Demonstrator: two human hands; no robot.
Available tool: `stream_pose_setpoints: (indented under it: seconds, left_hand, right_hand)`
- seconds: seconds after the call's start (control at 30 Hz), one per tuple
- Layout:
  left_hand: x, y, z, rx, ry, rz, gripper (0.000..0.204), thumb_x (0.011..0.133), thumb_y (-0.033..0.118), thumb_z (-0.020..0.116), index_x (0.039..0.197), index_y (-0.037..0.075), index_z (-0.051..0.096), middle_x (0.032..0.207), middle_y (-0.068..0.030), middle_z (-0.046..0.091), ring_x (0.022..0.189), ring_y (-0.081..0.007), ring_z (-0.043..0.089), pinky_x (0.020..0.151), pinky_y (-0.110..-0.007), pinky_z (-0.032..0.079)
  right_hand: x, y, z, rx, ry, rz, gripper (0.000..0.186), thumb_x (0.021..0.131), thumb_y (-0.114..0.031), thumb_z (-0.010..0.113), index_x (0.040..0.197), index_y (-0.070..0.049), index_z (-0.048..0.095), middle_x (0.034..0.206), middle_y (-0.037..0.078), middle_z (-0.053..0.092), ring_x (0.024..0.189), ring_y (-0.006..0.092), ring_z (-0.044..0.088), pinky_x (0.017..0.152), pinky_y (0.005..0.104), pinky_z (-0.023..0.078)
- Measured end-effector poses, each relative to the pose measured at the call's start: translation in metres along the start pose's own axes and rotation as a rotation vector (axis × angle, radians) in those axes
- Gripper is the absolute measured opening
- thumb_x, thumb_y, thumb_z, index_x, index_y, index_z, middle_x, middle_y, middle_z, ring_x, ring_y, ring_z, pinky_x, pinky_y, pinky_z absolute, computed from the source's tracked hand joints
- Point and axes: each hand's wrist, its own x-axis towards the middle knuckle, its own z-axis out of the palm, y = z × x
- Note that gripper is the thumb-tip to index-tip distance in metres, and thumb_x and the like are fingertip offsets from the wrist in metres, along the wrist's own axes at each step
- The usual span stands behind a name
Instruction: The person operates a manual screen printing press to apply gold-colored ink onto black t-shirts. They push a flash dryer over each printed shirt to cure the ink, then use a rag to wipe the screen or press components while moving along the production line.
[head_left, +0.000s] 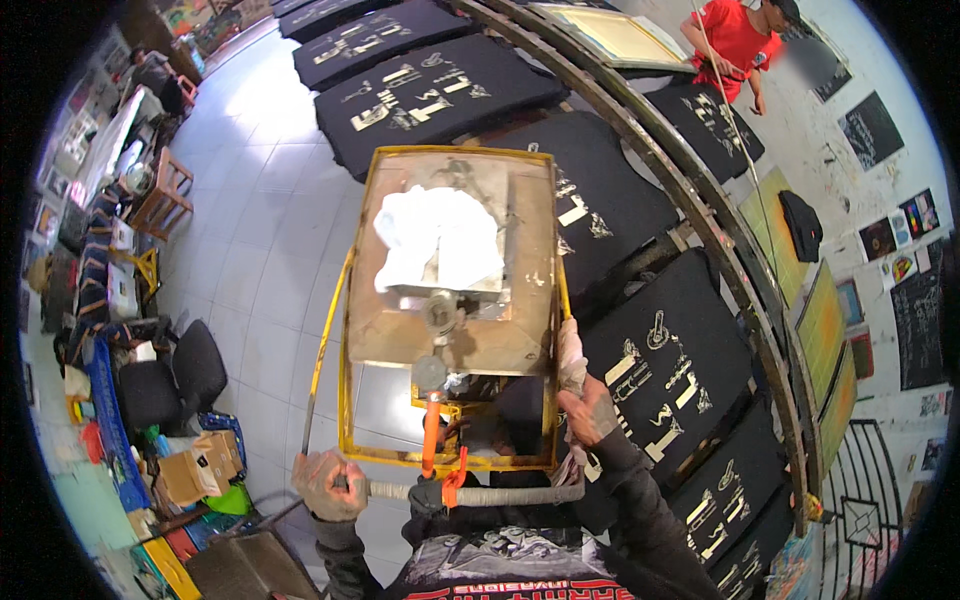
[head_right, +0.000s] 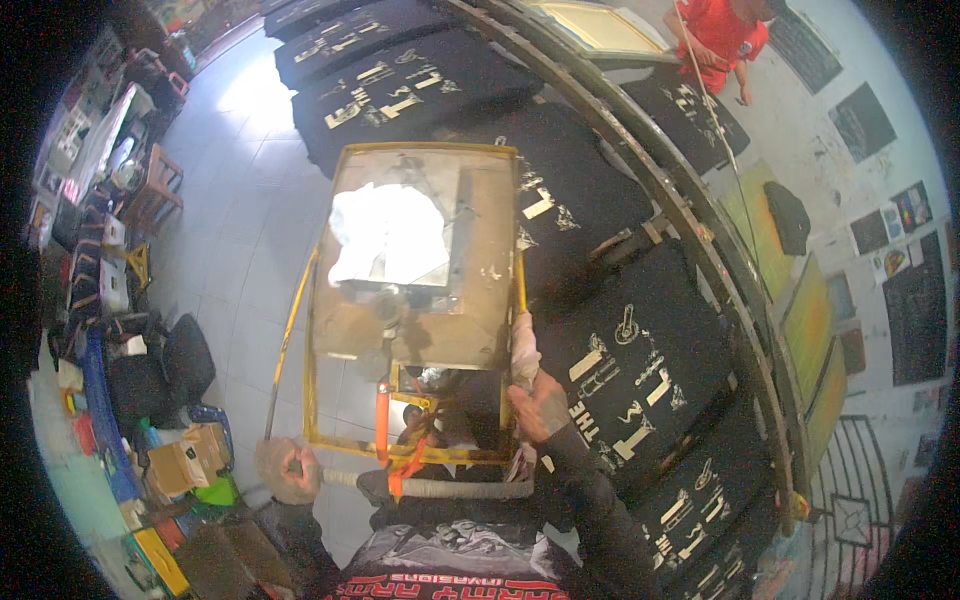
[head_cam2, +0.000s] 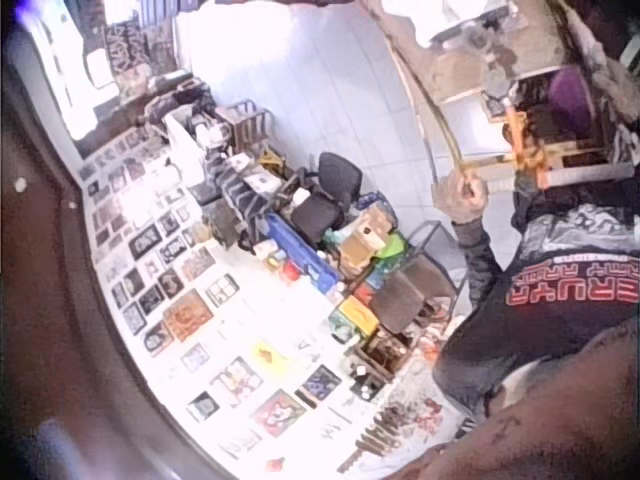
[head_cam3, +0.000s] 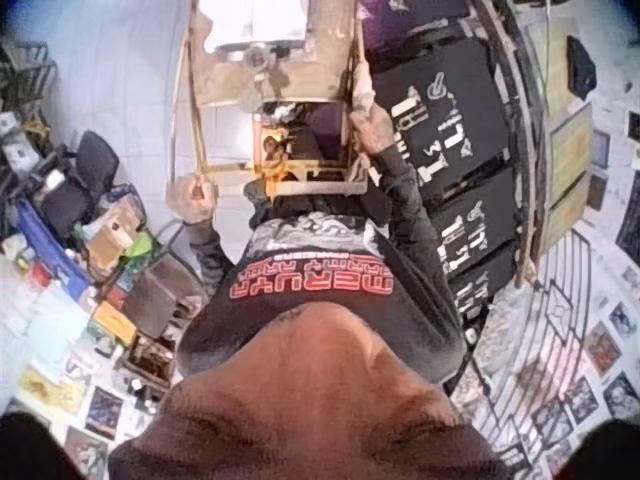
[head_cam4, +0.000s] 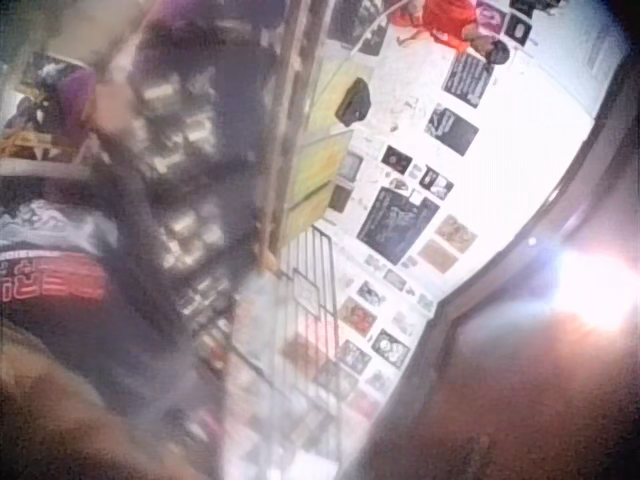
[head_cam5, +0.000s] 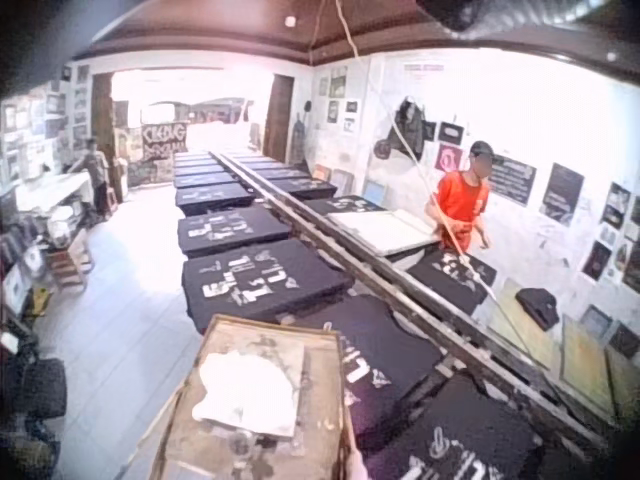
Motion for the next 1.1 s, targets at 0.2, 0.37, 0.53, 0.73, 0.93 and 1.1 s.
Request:
stream_pose_setpoints:
  seconds: [0.2, 0.37, 0.53, 0.73, 0.93, 1.1]
  left_hand:
    - [-0.017, 0.005, 0.003, 0.058, -0.013, -0.083, 0.039, 0.091, 0.032, 0.056, 0.065, 0.008, 0.040, 0.063, -0.0114, 0.034, 0.062, -0.0353, 0.041, 0.065, -0.045, 0.035]
    - [-0.029, -0.006, 0.010, 0.162, 0.055, -0.110, 0.043, 0.092, 0.035, 0.056, 0.064, 0.007, 0.039, 0.062, -0.0107, 0.032, 0.060, -0.0325, 0.040, 0.064, -0.045, 0.032]
    - [-0.019, 0.007, 0.009, 0.105, -0.026, -0.186, 0.038, 0.092, 0.032, 0.054, 0.066, 0.006, 0.045, 0.062, -0.0078, 0.033, 0.058, -0.0256, 0.038, 0.059, -0.041, 0.029]
    - [-0.051, -0.028, 0.014, 0.036, 0.046, -0.234, 0.036, 0.093, 0.033, 0.052, 0.071, 0.005, 0.047, 0.063, -0.0031, 0.036, 0.059, -0.0173, 0.037, 0.057, -0.036, 0.028]
    - [-0.081, -0.064, 0.025, -0.109, 0.191, -0.367, 0.043, 0.093, 0.035, 0.053, 0.062, 0.008, 0.038, 0.060, -0.0045, 0.033, 0.058, -0.0212, 0.037, 0.059, -0.039, 0.029]
    - [-0.080, -0.063, 0.017, -0.146, 0.162, -0.365, 0.041, 0.095, 0.032, 0.054, 0.064, 0.008, 0.042, 0.060, -0.0022, 0.034, 0.059, -0.0177, 0.040, 0.059, -0.036, 0.032]
  right_hand:
    - [0.017, -0.027, -0.004, -0.091, -0.050, 0.015, 0.047, 0.083, -0.026, 0.062, 0.123, -0.001, 0.061, 0.105, 0.026, 0.070, 0.100, 0.0440, 0.067, 0.087, 0.0477, 0.053]
    - [0.034, -0.041, -0.006, -0.064, -0.090, 0.035, 0.048, 0.083, -0.021, 0.062, 0.127, -0.002, 0.059, 0.105, 0.024, 0.069, 0.101, 0.0438, 0.067, 0.086, 0.0447, 0.053]
    - [0.045, -0.042, -0.015, -0.004, -0.107, 0.068, 0.047, 0.083, -0.020, 0.066, 0.127, -0.005, 0.058, 0.100, 0.024, 0.070, 0.093, 0.0461, 0.067, 0.082, 0.0512, 0.053]
    - [0.049, -0.043, -0.026, -0.010, -0.179, 0.091, 0.038, 0.091, -0.033, 0.066, 0.116, -0.005, 0.062, 0.089, 0.022, 0.071, 0.081, 0.0430, 0.068, 0.072, 0.0484, 0.055]
    - [0.140, 0.001, -0.048, -0.320, 0.274, -0.347, 0.038, 0.096, -0.032, 0.059, 0.123, -0.005, 0.062, 0.115, 0.017, 0.065, 0.116, 0.0346, 0.060, 0.096, 0.0469, 0.048]
    - [0.208, 0.039, -0.024, -0.654, 0.190, -0.606, 0.064, 0.095, -0.032, 0.060, 0.149, -0.002, 0.042, 0.160, 0.013, 0.035, 0.151, 0.0303, 0.025, 0.123, 0.0512, 0.018]
